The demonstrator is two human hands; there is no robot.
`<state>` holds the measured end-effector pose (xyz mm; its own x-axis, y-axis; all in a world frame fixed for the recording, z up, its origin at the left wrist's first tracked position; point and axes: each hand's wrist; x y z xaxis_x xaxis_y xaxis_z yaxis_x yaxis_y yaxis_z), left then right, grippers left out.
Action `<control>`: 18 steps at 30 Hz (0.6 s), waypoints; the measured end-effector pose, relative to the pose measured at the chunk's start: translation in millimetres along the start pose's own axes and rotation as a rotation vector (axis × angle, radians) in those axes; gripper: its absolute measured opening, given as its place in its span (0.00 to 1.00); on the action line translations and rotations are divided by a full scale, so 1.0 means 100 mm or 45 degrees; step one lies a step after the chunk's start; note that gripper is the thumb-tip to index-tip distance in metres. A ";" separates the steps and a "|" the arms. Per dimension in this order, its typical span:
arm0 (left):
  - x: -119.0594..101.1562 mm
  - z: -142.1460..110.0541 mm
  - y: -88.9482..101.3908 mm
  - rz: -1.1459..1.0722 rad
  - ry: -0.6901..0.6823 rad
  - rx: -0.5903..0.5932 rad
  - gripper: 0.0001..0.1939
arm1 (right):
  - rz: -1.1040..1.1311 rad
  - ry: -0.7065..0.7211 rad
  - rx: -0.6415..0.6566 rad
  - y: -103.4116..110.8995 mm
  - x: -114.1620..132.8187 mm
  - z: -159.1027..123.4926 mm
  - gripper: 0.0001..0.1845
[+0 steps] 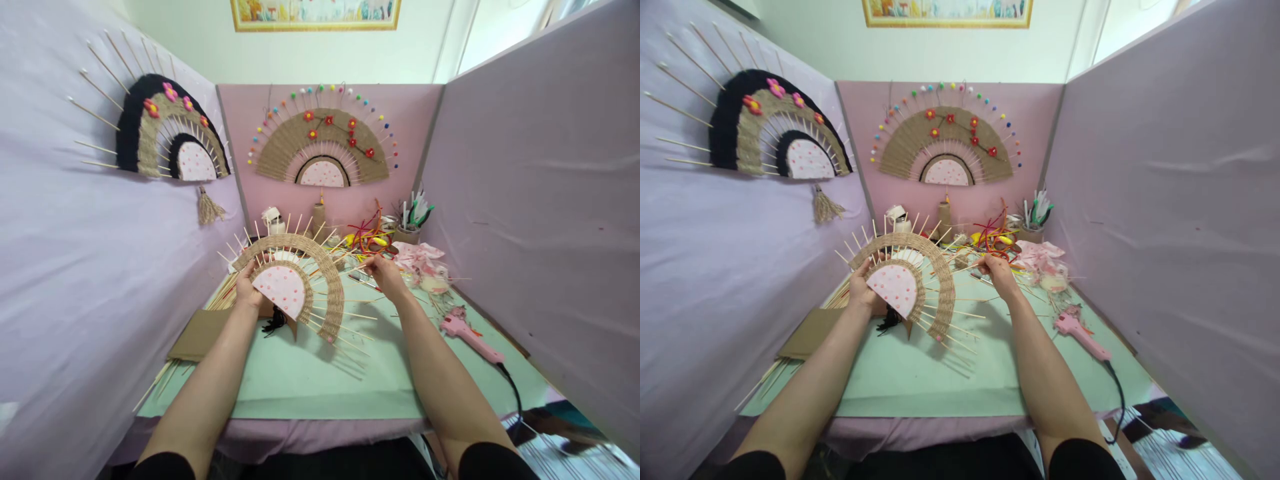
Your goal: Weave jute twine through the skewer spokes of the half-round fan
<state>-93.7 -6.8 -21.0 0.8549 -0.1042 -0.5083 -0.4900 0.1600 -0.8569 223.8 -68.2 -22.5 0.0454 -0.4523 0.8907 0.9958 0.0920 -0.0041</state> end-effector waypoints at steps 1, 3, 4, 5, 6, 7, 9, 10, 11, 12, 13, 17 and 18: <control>0.00 0.00 -0.01 -0.008 -0.010 -0.012 0.11 | 0.009 0.012 -0.028 0.00 0.00 0.00 0.26; 0.00 0.00 -0.02 -0.003 -0.020 -0.027 0.10 | 0.034 0.029 -0.094 0.00 0.01 0.00 0.25; 0.00 0.00 -0.02 0.008 -0.021 -0.029 0.10 | 0.048 0.039 -0.129 0.00 0.02 0.00 0.24; 0.00 0.00 -0.03 0.018 -0.025 -0.030 0.10 | 0.063 0.050 -0.162 0.00 0.02 0.00 0.24; 0.00 0.00 -0.03 0.024 -0.033 -0.029 0.10 | 0.077 0.062 -0.188 0.00 0.03 0.00 0.24; 0.00 0.00 -0.03 0.025 -0.042 -0.028 0.11 | 0.091 0.074 -0.206 0.00 0.04 -0.01 0.23; 0.00 0.00 -0.04 0.018 -0.064 -0.031 0.10 | 0.115 0.082 -0.209 0.00 0.05 -0.03 0.23; 0.00 0.00 -0.04 0.013 -0.074 -0.035 0.10 | 0.124 0.074 -0.194 0.00 0.06 -0.04 0.23; 0.00 -0.01 -0.04 0.008 -0.084 -0.041 0.10 | 0.131 0.063 -0.177 0.00 0.06 -0.05 0.23; 0.00 -0.01 -0.05 0.002 -0.095 -0.048 0.10 | 0.136 0.052 -0.163 0.00 0.06 -0.06 0.23; 0.00 -0.01 -0.05 -0.006 -0.104 -0.053 0.10 | 0.138 0.043 -0.155 0.00 0.07 -0.07 0.23; 0.00 0.01 -0.03 -0.021 -0.114 -0.052 0.09 | 0.142 0.012 -0.161 -0.02 0.08 -0.08 0.24; 0.00 0.02 -0.02 -0.026 -0.116 -0.052 0.09 | 0.155 -0.003 -0.159 -0.02 0.08 -0.08 0.24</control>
<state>-92.6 -5.4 -18.9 0.8758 -0.0173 -0.4823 -0.4772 0.1183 -0.8708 223.2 -78.8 -19.1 0.1661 -0.4425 0.8813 0.9852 0.0352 -0.1680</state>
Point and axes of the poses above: each hand's wrist, its own z-axis towards the middle knuckle, its own y-axis out of the back of the hand, x = y × z, and after that the axes turned 7 degrees about x, right-handed
